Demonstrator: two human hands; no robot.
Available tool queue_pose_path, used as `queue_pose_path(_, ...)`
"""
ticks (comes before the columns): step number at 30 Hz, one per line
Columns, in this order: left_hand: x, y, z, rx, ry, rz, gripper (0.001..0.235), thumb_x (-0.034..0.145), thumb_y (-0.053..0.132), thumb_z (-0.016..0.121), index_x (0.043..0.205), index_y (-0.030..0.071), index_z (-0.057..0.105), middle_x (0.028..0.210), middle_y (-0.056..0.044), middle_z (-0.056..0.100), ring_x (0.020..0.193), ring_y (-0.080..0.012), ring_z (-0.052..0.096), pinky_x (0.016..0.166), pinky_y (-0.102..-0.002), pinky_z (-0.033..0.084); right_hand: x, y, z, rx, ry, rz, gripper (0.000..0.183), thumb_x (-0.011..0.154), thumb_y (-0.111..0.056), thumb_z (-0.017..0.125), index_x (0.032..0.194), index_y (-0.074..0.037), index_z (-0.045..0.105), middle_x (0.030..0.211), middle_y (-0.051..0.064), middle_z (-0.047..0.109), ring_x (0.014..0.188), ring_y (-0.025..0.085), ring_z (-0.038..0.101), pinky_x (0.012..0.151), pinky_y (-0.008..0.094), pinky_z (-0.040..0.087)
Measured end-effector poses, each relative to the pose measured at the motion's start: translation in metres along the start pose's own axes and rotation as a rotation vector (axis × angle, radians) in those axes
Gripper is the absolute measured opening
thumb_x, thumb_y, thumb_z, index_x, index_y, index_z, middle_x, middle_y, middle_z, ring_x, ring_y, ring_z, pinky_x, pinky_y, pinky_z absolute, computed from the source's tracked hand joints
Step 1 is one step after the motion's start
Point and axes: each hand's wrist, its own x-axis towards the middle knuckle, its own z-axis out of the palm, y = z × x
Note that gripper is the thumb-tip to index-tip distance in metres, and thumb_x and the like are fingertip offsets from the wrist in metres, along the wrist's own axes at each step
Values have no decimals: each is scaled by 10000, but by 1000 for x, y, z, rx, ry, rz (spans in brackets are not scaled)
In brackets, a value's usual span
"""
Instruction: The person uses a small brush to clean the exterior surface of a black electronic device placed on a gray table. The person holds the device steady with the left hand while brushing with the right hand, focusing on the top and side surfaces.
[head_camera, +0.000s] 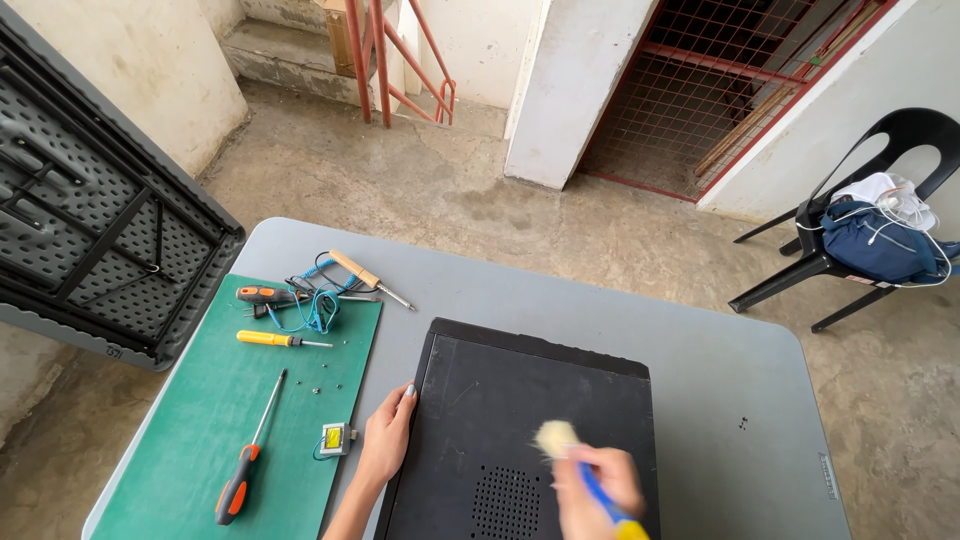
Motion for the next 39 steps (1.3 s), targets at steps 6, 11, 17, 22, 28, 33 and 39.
queue_pose_path(6,12,-14,4,35,32,17,509,909,471,380,1252,207,647,997,19,709,898,-123,575,815,-244,403,-60,-27,72,28,-418,-589,147,681,-72,785,650,-114,647,693,22,671,602,94,693,489,191,504)
queue_pose_path(11,8,-6,3,-9,9,-37,567,846,464,465,1339,206,576,1271,9,665,1222,-116,583,963,-285,448,-20,4,55,-93,-304,-486,80,673,-71,743,694,-123,686,729,22,664,632,150,648,523,258,490)
queue_pose_path(17,1,3,1,-44,12,-53,563,847,460,473,1328,191,587,1281,7,657,1223,-112,579,974,-284,448,63,43,-24,-11,101,-137,122,838,-52,718,846,14,615,672,172,646,511,206,620,518,294,556)
queue_pose_path(22,2,1,1,-38,2,-52,573,850,467,464,1340,189,571,1292,8,648,1232,-112,572,983,-284,445,59,12,-24,-143,229,-228,121,863,-56,737,853,-28,620,795,128,622,565,206,629,499,262,507)
queue_pose_path(28,5,-2,3,-31,21,-55,547,846,461,479,1316,209,599,1257,15,675,1217,-101,585,975,-273,435,-13,-12,66,133,-331,-324,98,729,-61,748,761,-86,659,766,69,649,500,141,644,388,250,559)
queue_pose_path(33,4,-2,2,-38,31,-42,543,841,460,494,1303,202,613,1248,7,686,1194,-98,603,955,-259,444,-16,-22,86,70,-621,-330,79,715,-52,764,700,-77,691,780,70,636,542,119,666,361,222,629)
queue_pose_path(39,-2,6,0,-39,-4,-76,564,850,467,465,1340,210,579,1271,3,664,1224,-104,579,945,-272,456,82,36,18,35,-250,-275,94,726,13,738,777,-38,677,787,93,608,526,158,637,420,247,592)
